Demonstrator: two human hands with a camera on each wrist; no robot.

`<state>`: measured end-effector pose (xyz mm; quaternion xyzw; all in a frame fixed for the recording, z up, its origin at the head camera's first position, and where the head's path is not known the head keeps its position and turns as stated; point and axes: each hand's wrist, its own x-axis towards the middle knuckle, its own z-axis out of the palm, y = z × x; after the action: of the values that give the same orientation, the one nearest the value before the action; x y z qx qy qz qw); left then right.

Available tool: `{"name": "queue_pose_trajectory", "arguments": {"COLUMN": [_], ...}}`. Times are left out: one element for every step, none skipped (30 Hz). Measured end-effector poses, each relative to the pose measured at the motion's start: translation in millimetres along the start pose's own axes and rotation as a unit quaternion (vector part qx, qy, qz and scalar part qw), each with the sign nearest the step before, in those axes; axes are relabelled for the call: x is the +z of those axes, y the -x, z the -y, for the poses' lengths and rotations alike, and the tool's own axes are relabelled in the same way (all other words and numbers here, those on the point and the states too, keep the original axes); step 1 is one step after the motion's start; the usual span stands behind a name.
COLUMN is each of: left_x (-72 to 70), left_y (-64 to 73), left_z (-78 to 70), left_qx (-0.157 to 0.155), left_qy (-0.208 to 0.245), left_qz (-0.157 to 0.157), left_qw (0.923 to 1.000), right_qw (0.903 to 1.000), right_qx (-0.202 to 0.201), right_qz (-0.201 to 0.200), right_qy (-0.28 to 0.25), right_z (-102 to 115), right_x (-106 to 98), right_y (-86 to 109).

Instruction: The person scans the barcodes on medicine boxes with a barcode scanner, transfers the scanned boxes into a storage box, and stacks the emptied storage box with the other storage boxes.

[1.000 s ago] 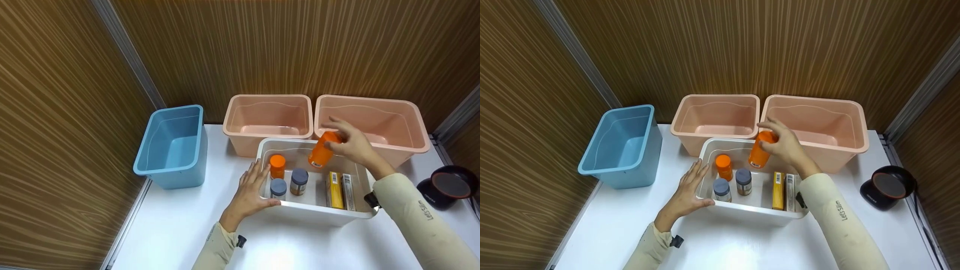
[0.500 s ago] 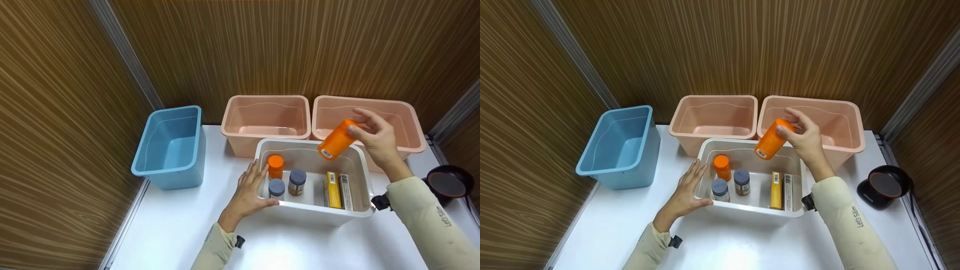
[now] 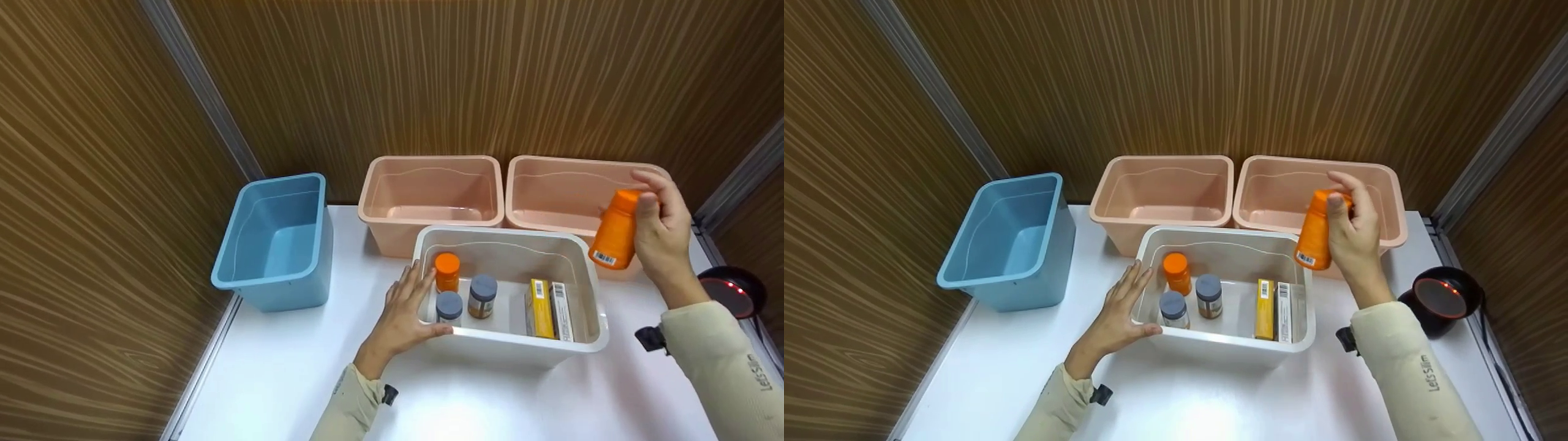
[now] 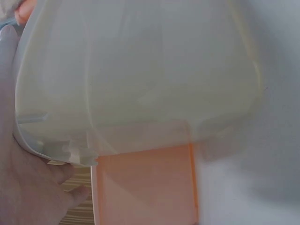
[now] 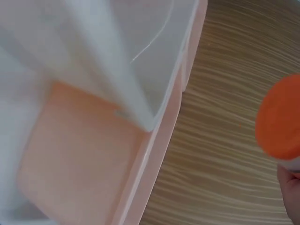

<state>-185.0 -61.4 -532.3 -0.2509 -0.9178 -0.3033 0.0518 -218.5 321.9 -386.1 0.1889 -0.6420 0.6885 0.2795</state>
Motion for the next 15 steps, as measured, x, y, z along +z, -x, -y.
{"name": "queue_pose_trajectory", "arguments": {"left_x": [-0.2,-0.4,-0.5,-0.5,-0.6,-0.5,-0.6,-0.5,-0.4,-0.4,-0.3,-0.3,-0.3,-0.3,-0.3], "left_y": [0.1,0.1,0.2,0.2,0.3,0.4,0.5,0.7,0.9,1.1,1.2,1.3,1.2,1.1,1.0], "left_z": [-0.1,-0.1,-0.1,0.0,-0.2,-0.3,-0.3,-0.3,-0.4,-0.6,-0.8,-0.8,-1.0,-1.0,-1.3], "left_qx": [-0.001,-0.002,-0.004,-0.004,-0.005,-0.006,-0.007,-0.008,-0.009,-0.009,-0.009,-0.009,-0.008,-0.007,-0.006], "left_qy": [0.000,0.000,0.001,0.000,0.001,0.004,0.005,0.008,0.011,0.011,0.011,0.011,0.009,0.009,0.009], "left_qz": [0.001,0.001,0.001,0.001,0.001,0.001,0.001,0.001,0.001,0.001,0.002,0.002,0.002,0.003,0.004], "left_qw": [1.0000,1.0000,1.0000,1.0000,1.0000,1.0000,1.0000,0.9999,0.9999,0.9999,0.9999,0.9999,0.9999,0.9999,0.9999], "right_qw": [0.9999,0.9991,0.9967,0.9948,0.9922,0.9917,0.9914,0.9906,0.9909,0.9909,0.9902,0.9894,0.9885,0.9876,0.9866], "right_qx": [0.002,0.006,0.014,0.025,0.037,0.055,0.072,0.089,0.105,0.119,0.131,0.140,0.146,0.153,0.159], "right_qz": [-0.003,-0.010,-0.018,-0.022,-0.029,-0.031,-0.032,-0.029,-0.027,-0.026,-0.021,-0.013,-0.005,0.001,0.006], "right_qy": [0.011,0.042,0.078,0.096,0.115,0.112,0.105,0.100,0.080,0.057,0.045,0.038,0.039,0.037,0.037], "right_z": [-1.4,-3.1,-4.8,-6.4,-7.9,-8.6,-8.8,-8.7,-8.2,-7.5,-6.5,-5.3,-4.2,-3.1,-1.7], "right_x": [-3.8,-8.1,-12.8,-17.4,-21.7,-26.0,-30.2,-34.4,-38.4,-42.2,-46.2,-50.2,-54.2,-58.2,-62.2], "right_y": [1.3,2.7,3.9,4.7,5.4,6.0,6.9,7.9,9.0,10.5,12.3,14.4,16.7,19.1,21.8]}}
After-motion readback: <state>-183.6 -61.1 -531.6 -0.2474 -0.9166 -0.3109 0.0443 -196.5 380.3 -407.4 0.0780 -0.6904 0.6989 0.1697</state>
